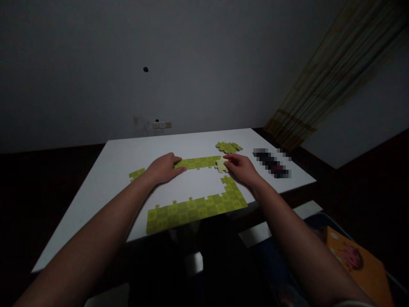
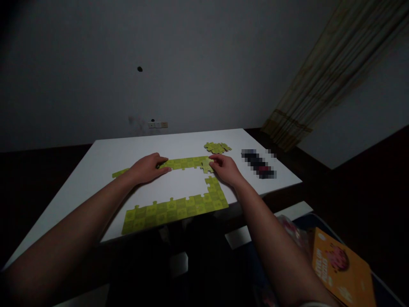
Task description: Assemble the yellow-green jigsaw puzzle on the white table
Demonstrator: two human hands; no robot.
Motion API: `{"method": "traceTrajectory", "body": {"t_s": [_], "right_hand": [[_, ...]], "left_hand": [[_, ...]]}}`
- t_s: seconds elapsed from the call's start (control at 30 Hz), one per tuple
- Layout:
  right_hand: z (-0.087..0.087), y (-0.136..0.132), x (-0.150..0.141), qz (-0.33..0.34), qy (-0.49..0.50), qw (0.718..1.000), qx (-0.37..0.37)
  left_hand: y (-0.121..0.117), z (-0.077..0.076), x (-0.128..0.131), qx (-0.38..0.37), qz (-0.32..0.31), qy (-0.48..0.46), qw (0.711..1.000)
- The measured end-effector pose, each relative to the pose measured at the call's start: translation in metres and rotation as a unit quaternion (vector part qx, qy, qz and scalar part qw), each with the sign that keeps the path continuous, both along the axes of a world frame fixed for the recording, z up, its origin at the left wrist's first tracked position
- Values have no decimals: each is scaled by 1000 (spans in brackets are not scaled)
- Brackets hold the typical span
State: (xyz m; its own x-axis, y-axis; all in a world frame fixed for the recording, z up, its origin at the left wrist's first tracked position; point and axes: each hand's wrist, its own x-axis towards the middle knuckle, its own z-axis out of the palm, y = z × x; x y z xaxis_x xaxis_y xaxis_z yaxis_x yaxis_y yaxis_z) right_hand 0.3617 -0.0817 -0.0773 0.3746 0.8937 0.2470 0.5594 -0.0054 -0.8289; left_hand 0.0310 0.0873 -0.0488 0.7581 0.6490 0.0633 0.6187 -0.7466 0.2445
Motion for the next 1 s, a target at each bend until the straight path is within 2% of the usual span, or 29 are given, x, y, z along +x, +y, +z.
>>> {"method": "traceTrajectory", "body": {"t_s": [0.2, 0.4, 0.57, 0.8, 1.0], "right_hand": [[0, -4, 3, -21, 57, 998, 1], [0, -17, 7, 55, 59, 997, -17], [1, -22, 6, 66, -3, 998, -5], [8, -29, 3, 62, -142, 988, -19], [8, -28, 4, 83, -182, 980, -15]], "left_hand": [[0, -2, -1, -6, -8, -6, 1000], [0, -2, -1, -9, 0, -5, 1000], [0, -1, -1, -10, -2, -9, 1000], [0, -2, -2, -5, 0, -10, 1000], [-4, 3, -2, -10, 10, -8, 1000]]}}
